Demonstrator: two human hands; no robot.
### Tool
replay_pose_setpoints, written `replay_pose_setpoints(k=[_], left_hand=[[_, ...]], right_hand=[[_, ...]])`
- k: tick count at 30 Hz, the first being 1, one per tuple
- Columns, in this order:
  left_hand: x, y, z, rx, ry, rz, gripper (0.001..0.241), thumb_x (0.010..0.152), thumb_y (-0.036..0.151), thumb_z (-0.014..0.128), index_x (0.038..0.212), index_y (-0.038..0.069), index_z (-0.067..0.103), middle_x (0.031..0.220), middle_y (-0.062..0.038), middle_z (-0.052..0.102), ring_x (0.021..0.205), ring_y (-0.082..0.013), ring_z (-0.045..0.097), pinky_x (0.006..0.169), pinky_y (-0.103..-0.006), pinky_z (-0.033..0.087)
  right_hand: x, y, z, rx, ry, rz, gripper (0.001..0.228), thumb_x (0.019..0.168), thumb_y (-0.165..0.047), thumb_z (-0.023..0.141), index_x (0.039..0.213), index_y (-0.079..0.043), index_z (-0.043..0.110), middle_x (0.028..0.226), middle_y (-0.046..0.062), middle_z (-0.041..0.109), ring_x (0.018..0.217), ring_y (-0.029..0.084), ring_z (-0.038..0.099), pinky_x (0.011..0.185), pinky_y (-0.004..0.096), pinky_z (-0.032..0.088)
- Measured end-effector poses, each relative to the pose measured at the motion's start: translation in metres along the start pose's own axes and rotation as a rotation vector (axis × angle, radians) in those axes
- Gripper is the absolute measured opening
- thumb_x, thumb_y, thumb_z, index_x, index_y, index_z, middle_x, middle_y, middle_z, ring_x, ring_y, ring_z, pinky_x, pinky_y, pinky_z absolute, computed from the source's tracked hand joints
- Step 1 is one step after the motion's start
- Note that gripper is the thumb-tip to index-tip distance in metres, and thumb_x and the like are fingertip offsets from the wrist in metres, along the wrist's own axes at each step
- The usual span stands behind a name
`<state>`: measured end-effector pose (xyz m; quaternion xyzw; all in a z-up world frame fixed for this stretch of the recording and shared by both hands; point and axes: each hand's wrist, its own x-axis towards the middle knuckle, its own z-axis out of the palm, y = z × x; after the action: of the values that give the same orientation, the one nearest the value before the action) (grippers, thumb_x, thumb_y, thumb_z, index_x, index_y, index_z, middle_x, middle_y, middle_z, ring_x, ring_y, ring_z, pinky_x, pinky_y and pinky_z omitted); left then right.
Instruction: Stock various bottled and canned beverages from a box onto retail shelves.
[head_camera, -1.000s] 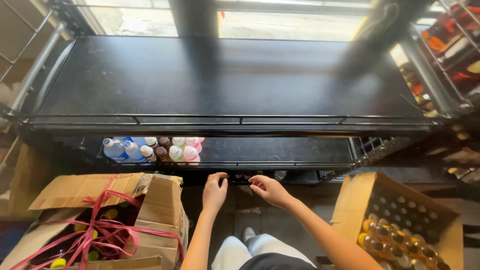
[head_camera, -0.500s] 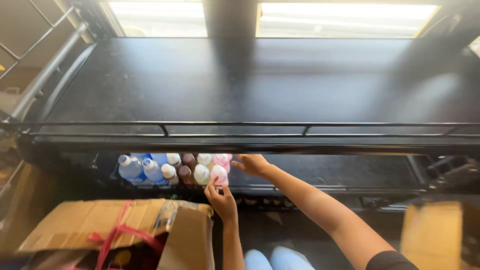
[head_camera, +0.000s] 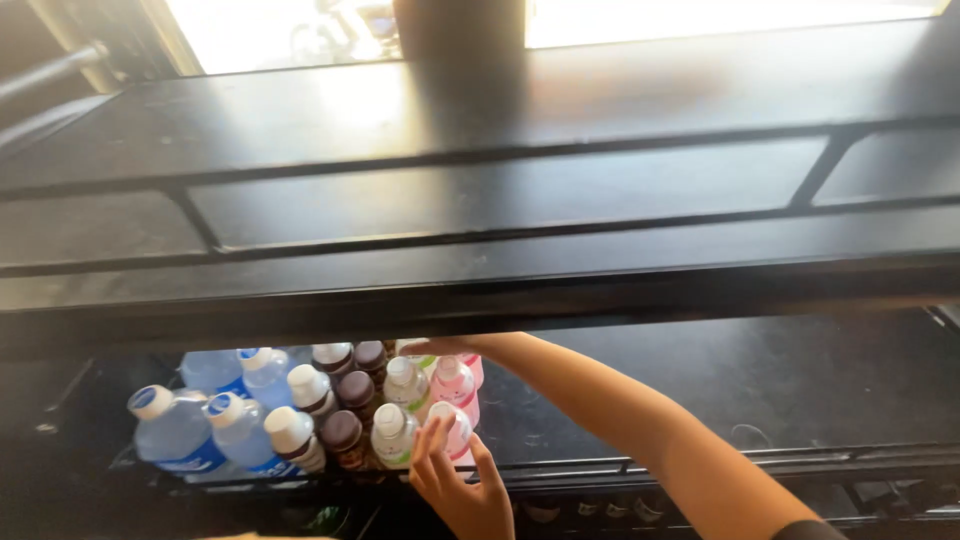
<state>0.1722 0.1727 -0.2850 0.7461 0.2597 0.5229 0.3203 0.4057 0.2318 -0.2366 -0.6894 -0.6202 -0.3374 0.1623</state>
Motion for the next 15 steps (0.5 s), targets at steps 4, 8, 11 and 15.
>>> replay_pose_setpoints(k=[4, 8, 11, 15], left_hand=[[0.033, -0.001, -0.002, -0.057, -0.055, 0.138, 0.031, 0.093, 0.014, 0.063, 0.123, 0.007, 0.065, 0.129, -0.009, 0.066, 0.125, -0.0268, 0.061, 0.108, -0.0450, 0.045], [0.069, 0.005, -0.001, 0.175, -0.069, 0.255, 0.031, 0.090, 0.017, 0.066, 0.120, 0.008, 0.065, 0.120, -0.012, 0.067, 0.117, -0.0325, 0.062, 0.099, -0.0460, 0.047], [0.090, -0.008, 0.006, 0.299, -0.187, 0.196, 0.030, 0.094, 0.019, 0.063, 0.123, 0.011, 0.065, 0.122, -0.008, 0.067, 0.118, -0.0307, 0.062, 0.099, -0.0453, 0.047], [0.115, -0.046, 0.027, 0.430, -0.377, 0.192, 0.037, 0.095, 0.029, 0.065, 0.130, 0.016, 0.065, 0.133, -0.005, 0.063, 0.129, -0.0296, 0.054, 0.104, -0.0492, 0.043]], right_hand=[[-0.016, 0.025, 0.040, 0.226, -0.300, 0.039, 0.056, 0.092, -0.050, 0.068, 0.133, -0.013, 0.063, 0.114, 0.018, 0.072, 0.099, 0.033, 0.068, 0.088, 0.044, 0.055], [-0.019, 0.015, 0.026, 0.177, -0.319, 0.025, 0.051, 0.096, -0.052, 0.064, 0.132, -0.016, 0.059, 0.091, 0.014, 0.072, 0.074, 0.030, 0.071, 0.060, 0.041, 0.056], [-0.015, 0.016, 0.004, 0.031, -0.420, 0.014, 0.048, 0.097, -0.051, 0.063, 0.121, -0.010, 0.057, 0.070, 0.010, 0.067, 0.060, 0.029, 0.069, 0.046, 0.041, 0.051], [-0.023, 0.024, -0.012, -0.071, -0.410, -0.043, 0.048, 0.098, -0.053, 0.062, 0.103, -0.007, 0.053, 0.057, 0.008, 0.062, 0.048, 0.028, 0.065, 0.040, 0.038, 0.048]])
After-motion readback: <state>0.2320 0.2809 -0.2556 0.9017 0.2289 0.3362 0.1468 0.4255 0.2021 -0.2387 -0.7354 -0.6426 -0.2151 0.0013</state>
